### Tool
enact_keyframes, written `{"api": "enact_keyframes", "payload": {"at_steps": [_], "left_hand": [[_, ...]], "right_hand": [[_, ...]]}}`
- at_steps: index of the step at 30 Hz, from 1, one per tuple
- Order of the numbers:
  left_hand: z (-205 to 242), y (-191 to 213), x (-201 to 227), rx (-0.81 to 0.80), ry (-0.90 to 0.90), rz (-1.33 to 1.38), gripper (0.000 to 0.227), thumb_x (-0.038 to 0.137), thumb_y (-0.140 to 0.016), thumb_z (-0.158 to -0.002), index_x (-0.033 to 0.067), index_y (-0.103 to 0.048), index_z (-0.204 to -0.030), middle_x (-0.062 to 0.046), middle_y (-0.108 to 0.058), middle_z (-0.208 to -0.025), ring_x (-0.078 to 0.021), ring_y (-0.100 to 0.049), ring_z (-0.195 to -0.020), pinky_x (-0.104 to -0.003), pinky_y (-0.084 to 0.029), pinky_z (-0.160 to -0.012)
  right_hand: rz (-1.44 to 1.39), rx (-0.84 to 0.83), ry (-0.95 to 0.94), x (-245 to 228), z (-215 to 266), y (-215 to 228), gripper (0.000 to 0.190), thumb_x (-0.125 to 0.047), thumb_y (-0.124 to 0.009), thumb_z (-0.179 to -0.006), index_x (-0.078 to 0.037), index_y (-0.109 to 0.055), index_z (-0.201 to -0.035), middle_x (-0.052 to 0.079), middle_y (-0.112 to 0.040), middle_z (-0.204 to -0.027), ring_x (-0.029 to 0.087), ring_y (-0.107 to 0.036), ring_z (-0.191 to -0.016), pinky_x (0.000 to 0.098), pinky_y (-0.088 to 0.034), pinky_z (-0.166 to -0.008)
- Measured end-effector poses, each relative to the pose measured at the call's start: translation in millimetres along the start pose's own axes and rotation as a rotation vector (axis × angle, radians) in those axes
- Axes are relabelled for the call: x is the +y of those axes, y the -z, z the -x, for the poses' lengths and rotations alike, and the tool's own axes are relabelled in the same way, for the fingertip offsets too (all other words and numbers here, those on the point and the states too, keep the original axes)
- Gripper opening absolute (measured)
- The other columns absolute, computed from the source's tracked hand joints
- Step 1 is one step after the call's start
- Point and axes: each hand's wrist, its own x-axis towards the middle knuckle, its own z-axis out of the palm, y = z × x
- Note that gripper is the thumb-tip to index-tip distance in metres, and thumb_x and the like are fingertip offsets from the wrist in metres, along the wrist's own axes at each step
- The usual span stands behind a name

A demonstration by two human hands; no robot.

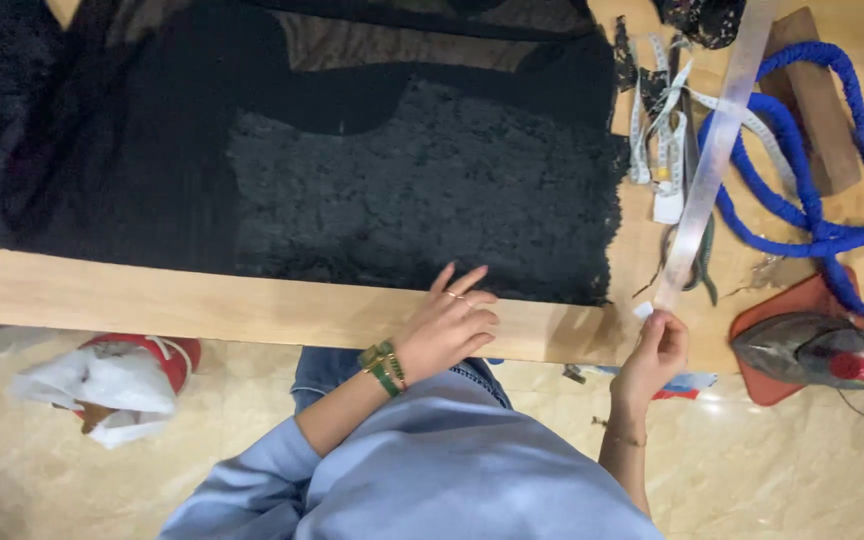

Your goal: The person measures a piece of black lace fabric on a wooden table using a ruler and chalk. They then use scissors to cut the fabric along the marked lines. The person repeats the measuring and cutting process on another section of the fabric.

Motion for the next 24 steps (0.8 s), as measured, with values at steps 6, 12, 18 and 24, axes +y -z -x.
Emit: {"api": "enact_keyframes", "payload": {"at_steps": [6,12,18,24], "left_hand": [[9,-26,-3,-0.009,0.053,-0.137,0.02,0.034,-0.074,-0.09,0.0205,-0.067,-0.104,-0.001,-0.063,-0.118,-0.0295,-0.053,-0.136,-0.059,-0.033,-0.116],[13,-28,0,-0.046,0.053,-0.189,0.019,0.039,-0.068,-0.094,0.0228,-0.067,-0.104,0.002,-0.067,-0.11,-0.0217,-0.064,-0.121,-0.052,-0.036,-0.115],[30,-9,1,0.0,0.07,-0.178,0.019,0.037,-0.067,-0.096,0.0211,-0.067,-0.107,0.001,-0.068,-0.106,-0.0203,-0.068,-0.115,-0.048,-0.04,-0.113],[54,42,5,-0.007,0.066,-0.172,0.021,0.033,-0.072,-0.092,0.0199,-0.068,-0.108,0.001,-0.069,-0.106,-0.0227,-0.069,-0.113,-0.048,-0.045,-0.11]], "right_hand": [[-0.005,-0.028,0.054,10,-56,3,0.005,-0.013,-0.062,-0.111,-0.01,-0.062,-0.106,0.0,-0.059,-0.098,0.008,-0.047,-0.087,0.0245,-0.039,-0.082],[-0.026,-0.011,0.081,42,-74,10,0.003,-0.013,-0.064,-0.11,-0.012,-0.063,-0.107,0.001,-0.063,-0.104,0.008,-0.048,-0.089,0.0244,-0.041,-0.084],[-0.028,-0.026,0.135,24,-53,-7,0.004,-0.011,-0.066,-0.11,-0.012,-0.064,-0.107,0.003,-0.064,-0.103,0.008,-0.05,-0.084,0.0232,-0.042,-0.08],[-0.038,-0.152,0.0,0,5,-37,0.006,-0.011,-0.059,-0.109,-0.014,-0.061,-0.104,-0.005,-0.054,-0.088,0.004,-0.046,-0.081,0.0187,-0.036,-0.075]]}}
